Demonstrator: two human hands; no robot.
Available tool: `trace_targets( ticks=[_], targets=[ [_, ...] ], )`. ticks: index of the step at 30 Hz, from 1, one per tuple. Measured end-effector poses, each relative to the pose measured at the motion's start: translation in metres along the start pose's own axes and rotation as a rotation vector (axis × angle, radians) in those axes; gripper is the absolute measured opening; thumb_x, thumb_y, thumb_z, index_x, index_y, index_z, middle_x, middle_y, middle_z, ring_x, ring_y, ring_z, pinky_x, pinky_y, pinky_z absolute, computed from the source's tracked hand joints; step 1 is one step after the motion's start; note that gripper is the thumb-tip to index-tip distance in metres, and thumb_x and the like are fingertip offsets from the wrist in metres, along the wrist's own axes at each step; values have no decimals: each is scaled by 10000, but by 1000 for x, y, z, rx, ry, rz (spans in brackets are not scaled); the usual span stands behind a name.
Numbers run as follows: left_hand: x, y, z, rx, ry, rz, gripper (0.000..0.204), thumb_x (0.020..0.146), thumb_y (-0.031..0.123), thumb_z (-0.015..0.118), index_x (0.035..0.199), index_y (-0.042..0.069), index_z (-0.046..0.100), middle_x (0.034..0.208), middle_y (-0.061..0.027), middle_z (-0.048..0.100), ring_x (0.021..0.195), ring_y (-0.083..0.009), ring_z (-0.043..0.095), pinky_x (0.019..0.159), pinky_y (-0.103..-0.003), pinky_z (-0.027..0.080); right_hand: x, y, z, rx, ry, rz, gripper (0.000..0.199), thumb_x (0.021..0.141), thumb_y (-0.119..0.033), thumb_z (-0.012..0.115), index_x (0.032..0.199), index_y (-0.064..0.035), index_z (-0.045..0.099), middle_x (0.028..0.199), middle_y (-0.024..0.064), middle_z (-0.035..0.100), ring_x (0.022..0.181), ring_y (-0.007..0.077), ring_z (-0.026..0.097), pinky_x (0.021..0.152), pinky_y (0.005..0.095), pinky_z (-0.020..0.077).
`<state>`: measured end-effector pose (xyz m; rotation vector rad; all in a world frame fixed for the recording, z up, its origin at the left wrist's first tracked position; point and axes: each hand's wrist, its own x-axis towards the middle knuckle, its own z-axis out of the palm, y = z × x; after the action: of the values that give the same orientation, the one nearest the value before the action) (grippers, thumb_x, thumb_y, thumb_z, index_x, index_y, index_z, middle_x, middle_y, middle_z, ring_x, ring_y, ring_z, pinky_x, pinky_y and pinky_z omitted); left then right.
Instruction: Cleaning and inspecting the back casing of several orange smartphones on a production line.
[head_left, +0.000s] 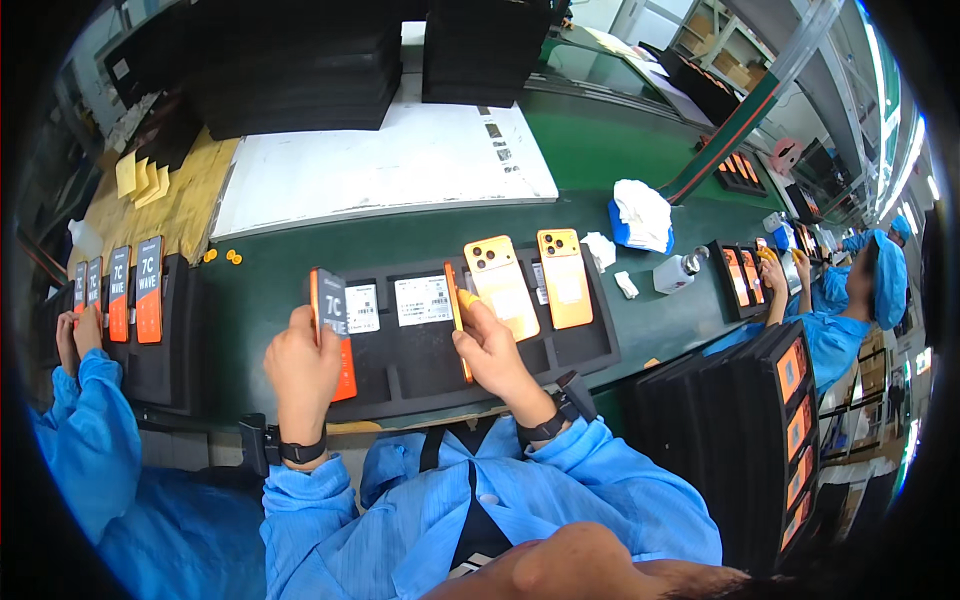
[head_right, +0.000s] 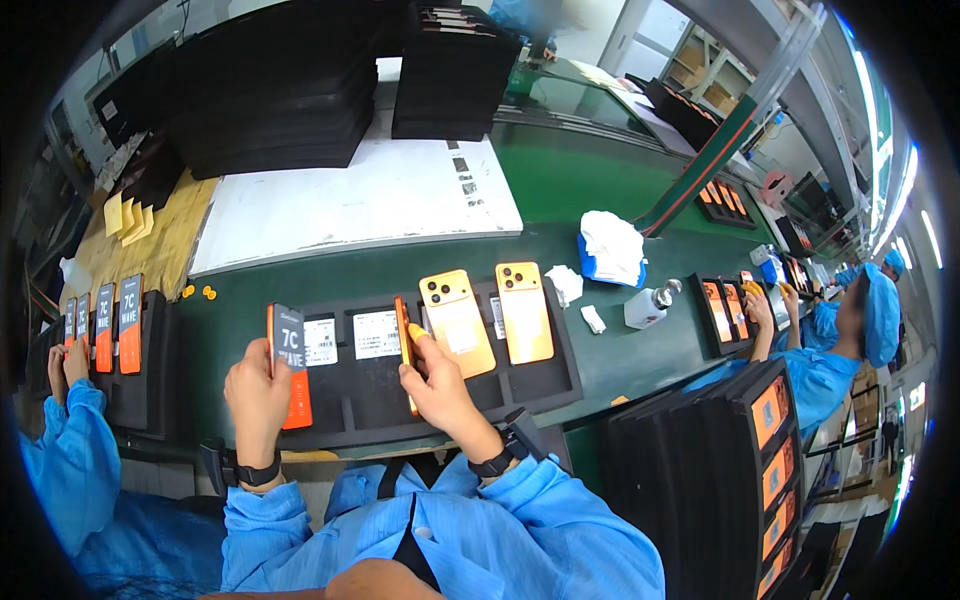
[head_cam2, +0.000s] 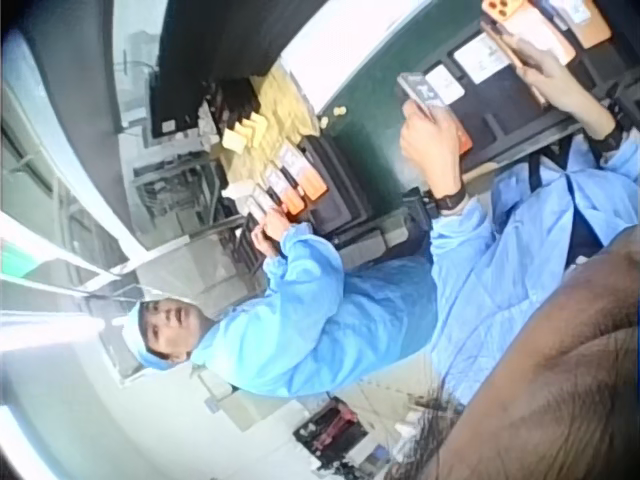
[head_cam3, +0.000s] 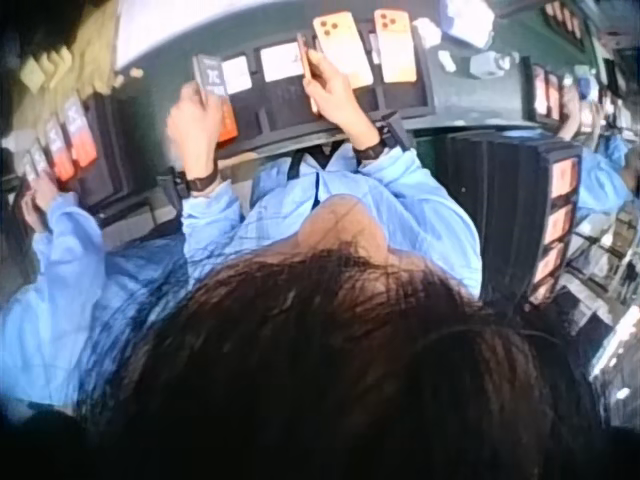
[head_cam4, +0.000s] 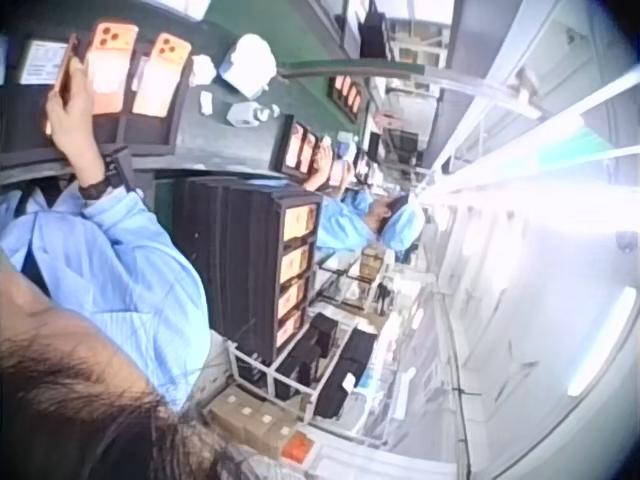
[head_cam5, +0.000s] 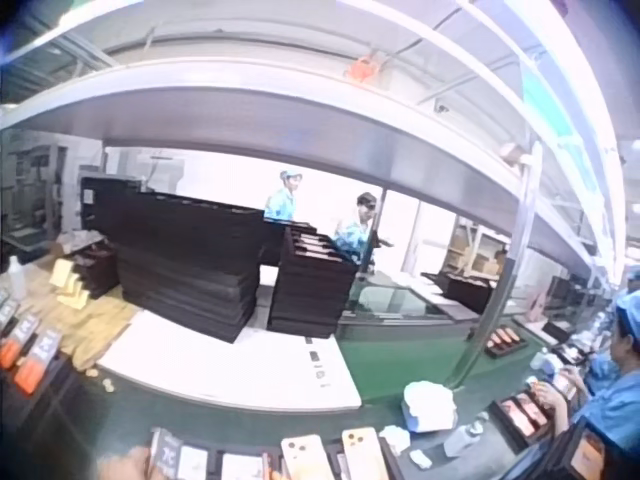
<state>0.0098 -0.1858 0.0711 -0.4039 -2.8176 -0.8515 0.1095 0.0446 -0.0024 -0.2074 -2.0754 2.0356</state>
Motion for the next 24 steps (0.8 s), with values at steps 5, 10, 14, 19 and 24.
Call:
trace_targets(
  ticks=[5,10,14,19,24],
  targets=[
    [-3,54,33,-42,-125,197,198,862,190,644,980,32,643,695,-191,675,665,-408,680,628,-521,530,0,17,4,10,87,-118,538,974,-77,573,1459,75,394,1209,125,589,1093,164,619,921,303,509],
    [-15,79,76,-70,-168,268,171,844,171,626,877,4,603,688,-241,667,651,-434,679,616,-553,538,-3,22,5,-87,124,-144,469,979,-159,568,1386,55,477,1088,166,621,967,201,642,834,316,511],
    [-20,67,82,-213,-165,210,266,881,203,630,1040,-6,674,695,-200,680,653,-431,669,626,-527,528,-5,5,8,-210,130,-218,384,1005,-209,526,1284,55,521,1098,277,623,1057,418,626,905,417,487],
    [-33,63,85,-568,-329,151,441,971,149,607,1364,-47,572,1110,-208,659,880,-273,675,791,-384,537,-6,0,4,-271,156,-220,310,1030,-210,486,1183,56,530,1037,317,606,1007,483,594,851,480,475],
    [-50,48,97,-862,-462,196,733,940,110,659,1567,2,295,1394,-172,450,1163,-253,599,906,-373,574,-1,6,11,-259,178,-249,285,1055,-207,427,1139,46,529,991,315,596,974,497,580,837,507,454]
  ],
)
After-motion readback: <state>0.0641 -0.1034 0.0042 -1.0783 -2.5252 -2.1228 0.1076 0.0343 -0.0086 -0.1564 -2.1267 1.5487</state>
